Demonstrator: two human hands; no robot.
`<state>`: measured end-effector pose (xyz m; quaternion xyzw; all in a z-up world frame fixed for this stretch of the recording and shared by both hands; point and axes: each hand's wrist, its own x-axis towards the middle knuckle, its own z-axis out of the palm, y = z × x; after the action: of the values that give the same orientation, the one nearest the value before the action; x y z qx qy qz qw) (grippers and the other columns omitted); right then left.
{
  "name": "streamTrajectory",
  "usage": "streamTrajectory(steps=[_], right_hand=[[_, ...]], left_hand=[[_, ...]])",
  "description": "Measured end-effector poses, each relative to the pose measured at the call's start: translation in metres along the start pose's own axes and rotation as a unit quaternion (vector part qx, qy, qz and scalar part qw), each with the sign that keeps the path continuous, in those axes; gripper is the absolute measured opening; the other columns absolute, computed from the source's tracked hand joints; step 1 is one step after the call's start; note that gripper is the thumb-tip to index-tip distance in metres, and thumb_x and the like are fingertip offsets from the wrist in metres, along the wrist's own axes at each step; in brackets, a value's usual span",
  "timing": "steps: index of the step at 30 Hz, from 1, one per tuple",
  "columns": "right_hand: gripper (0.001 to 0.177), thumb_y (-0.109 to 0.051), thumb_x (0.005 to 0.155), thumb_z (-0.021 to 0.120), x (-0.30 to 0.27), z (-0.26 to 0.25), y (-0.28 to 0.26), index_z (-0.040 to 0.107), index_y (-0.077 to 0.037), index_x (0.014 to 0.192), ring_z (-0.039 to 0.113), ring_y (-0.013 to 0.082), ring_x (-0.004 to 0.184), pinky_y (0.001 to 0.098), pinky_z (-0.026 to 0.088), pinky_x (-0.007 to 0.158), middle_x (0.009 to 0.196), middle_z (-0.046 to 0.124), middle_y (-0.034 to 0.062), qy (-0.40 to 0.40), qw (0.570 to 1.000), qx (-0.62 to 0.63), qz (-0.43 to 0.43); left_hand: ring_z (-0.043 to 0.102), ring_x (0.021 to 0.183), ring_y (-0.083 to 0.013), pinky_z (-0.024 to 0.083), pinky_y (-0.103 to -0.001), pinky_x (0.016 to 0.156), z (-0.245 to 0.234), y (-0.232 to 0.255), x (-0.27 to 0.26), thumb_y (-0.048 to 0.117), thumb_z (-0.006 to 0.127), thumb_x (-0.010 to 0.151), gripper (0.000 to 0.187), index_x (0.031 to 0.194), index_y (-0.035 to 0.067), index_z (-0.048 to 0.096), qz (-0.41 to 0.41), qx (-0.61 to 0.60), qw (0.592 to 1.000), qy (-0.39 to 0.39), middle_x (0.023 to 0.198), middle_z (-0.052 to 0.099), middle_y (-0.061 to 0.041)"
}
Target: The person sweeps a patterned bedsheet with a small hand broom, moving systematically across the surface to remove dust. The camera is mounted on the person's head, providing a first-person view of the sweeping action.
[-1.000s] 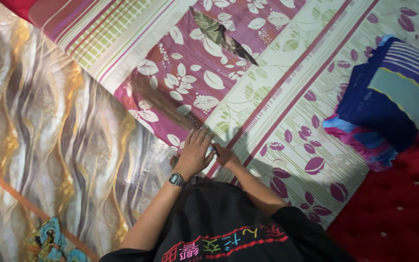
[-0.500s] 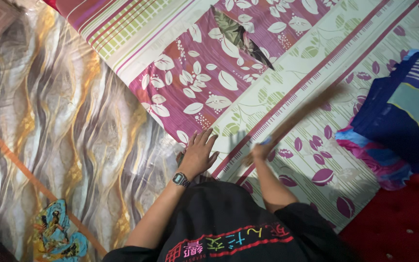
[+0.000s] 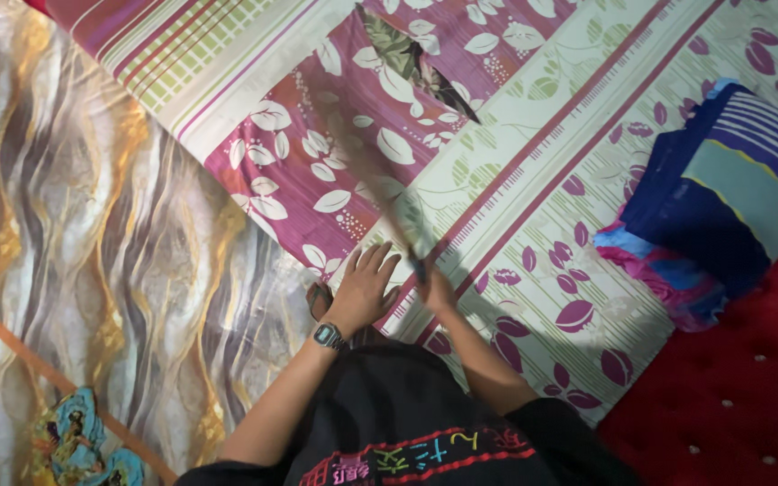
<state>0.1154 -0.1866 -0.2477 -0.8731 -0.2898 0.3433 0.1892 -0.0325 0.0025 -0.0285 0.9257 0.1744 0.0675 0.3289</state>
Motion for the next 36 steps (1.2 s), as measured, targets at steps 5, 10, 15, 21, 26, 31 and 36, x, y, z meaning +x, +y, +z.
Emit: streamTrajectory(steps=[5, 10, 15, 21, 26, 31, 36], right_hand=[[0.040, -0.021, 0.082, 0.063, 0.029, -0.055, 0.029, 0.047, 0.002, 0.110, 0.063, 0.0431, 0.083, 0.0507, 0.049, 0.076, 0.089, 0.063, 0.0253, 0.276, 0.951, 0.018, 0.138], [0.048, -0.012, 0.073, 0.063, 0.065, -0.079, 0.032, 0.046, 0.013, 0.110, 0.064, 0.0419, 0.085, 0.0463, 0.051, 0.079, 0.093, 0.063, 0.0293, 0.337, 0.910, 0.094, 0.225], [0.054, -0.011, 0.073, 0.061, 0.054, -0.009, -0.019, 0.045, 0.001, 0.123, 0.063, 0.0405, 0.093, 0.0460, 0.050, 0.081, 0.101, 0.063, 0.0265, 0.122, 0.981, 0.066, 0.135], [0.065, -0.018, 0.079, 0.062, 0.037, 0.055, -0.091, 0.033, -0.003, 0.135, 0.059, 0.0430, 0.100, 0.0483, 0.048, 0.084, 0.107, 0.061, 0.0271, -0.092, 0.992, -0.077, -0.031], [0.040, -0.011, 0.082, 0.056, 0.013, 0.063, -0.091, 0.052, -0.008, 0.121, 0.061, 0.0438, 0.097, 0.0507, 0.048, 0.080, 0.109, 0.064, 0.0239, 0.100, 0.990, -0.047, -0.083], [0.044, -0.023, 0.084, 0.062, 0.018, 0.022, -0.074, 0.051, -0.005, 0.122, 0.063, 0.0414, 0.091, 0.0494, 0.049, 0.079, 0.099, 0.065, 0.0246, 0.250, 0.944, 0.029, 0.211], [0.055, -0.012, 0.075, 0.068, 0.048, 0.003, -0.078, 0.043, 0.004, 0.121, 0.062, 0.0398, 0.087, 0.0453, 0.050, 0.079, 0.103, 0.060, 0.0277, 0.428, 0.818, 0.130, 0.363]], left_hand=[[0.040, 0.129, -0.0339, 0.028, -0.051, 0.108, -0.001, -0.003, -0.016, 0.025, 0.066, 0.079, 0.054, 0.126, 0.006, 0.049, -0.017, -0.018, 1.000, 0.015, 0.137, 0.044, -0.018], [0.039, 0.128, -0.0335, 0.027, -0.052, 0.108, -0.001, -0.014, -0.030, 0.025, 0.067, 0.078, 0.054, 0.126, 0.006, 0.050, -0.032, -0.027, 0.999, 0.015, 0.137, 0.044, -0.018], [0.037, 0.129, -0.0353, 0.026, -0.053, 0.108, -0.014, -0.037, -0.024, 0.026, 0.067, 0.079, 0.054, 0.126, 0.005, 0.049, -0.001, -0.036, 0.999, -0.015, 0.138, 0.042, -0.019], [0.037, 0.130, -0.0375, 0.028, -0.052, 0.108, -0.043, -0.070, -0.014, 0.023, 0.069, 0.076, 0.059, 0.127, 0.003, 0.048, 0.017, -0.062, 0.998, 0.004, 0.136, 0.044, -0.019], [0.039, 0.129, -0.0384, 0.027, -0.053, 0.109, -0.056, -0.103, -0.013, 0.021, 0.069, 0.075, 0.062, 0.128, 0.001, 0.046, 0.028, -0.062, 0.998, -0.013, 0.134, 0.044, -0.020], [0.041, 0.127, -0.0378, 0.028, -0.052, 0.109, -0.071, -0.137, -0.027, 0.020, 0.068, 0.075, 0.059, 0.127, 0.002, 0.047, 0.032, -0.067, 0.997, -0.008, 0.136, 0.044, -0.020], [0.042, 0.127, -0.0355, 0.029, -0.052, 0.108, -0.082, -0.162, -0.044, 0.023, 0.066, 0.076, 0.055, 0.125, 0.003, 0.050, 0.018, -0.055, 0.998, 0.008, 0.135, 0.046, -0.019]])
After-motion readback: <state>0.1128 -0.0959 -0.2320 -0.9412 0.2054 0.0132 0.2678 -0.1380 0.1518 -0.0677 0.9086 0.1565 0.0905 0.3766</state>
